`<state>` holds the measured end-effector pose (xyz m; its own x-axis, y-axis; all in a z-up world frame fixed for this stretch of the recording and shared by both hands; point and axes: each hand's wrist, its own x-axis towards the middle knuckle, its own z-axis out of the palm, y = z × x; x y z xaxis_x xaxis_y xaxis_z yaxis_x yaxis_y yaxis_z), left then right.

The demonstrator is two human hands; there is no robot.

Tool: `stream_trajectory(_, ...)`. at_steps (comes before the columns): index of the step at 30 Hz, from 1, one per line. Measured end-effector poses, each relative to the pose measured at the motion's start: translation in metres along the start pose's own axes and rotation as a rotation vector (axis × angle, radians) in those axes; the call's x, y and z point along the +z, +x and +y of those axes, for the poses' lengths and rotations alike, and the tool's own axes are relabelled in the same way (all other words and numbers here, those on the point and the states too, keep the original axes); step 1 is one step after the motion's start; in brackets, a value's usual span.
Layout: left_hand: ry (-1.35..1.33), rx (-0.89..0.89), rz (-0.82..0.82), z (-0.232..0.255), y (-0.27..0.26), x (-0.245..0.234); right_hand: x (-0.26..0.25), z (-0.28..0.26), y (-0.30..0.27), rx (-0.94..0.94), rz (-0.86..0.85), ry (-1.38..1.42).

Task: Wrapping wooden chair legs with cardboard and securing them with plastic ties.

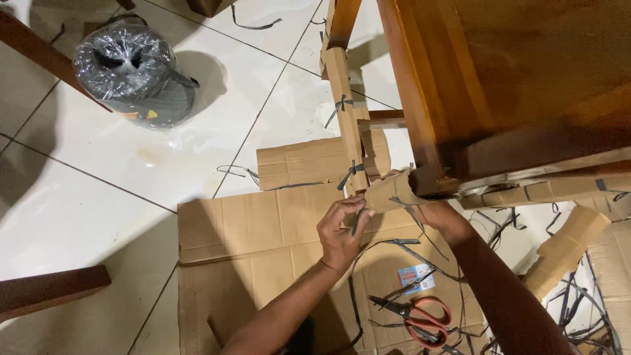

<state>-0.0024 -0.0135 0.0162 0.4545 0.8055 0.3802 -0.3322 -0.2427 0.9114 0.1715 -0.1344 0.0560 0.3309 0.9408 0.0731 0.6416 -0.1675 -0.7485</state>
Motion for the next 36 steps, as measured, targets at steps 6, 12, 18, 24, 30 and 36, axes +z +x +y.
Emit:
stream_trajectory(6,0.075,0.021,0.028,-0.003,-0.005,0.003,0.015,0.097,-0.063,0.213,-0.038,-0.207)
stream_trajectory(12,0.117,0.016,0.052,-0.002,-0.009,0.003,0.036,-0.072,-0.064,0.504,0.335,0.275)
stream_trajectory(18,0.102,-0.004,0.054,0.015,-0.005,0.005,0.077,-0.083,-0.045,0.474,0.414,0.166)
stream_trajectory(24,0.066,-0.146,0.025,0.015,-0.017,0.001,0.076,-0.099,-0.029,0.444,0.458,0.024)
stream_trajectory(30,-0.133,-0.562,0.155,0.005,-0.029,-0.002,0.074,-0.101,-0.025,0.479,0.437,0.054)
stream_trajectory(36,-0.22,-0.844,0.21,0.023,-0.017,0.0,0.075,-0.1,-0.024,0.495,0.454,0.108)
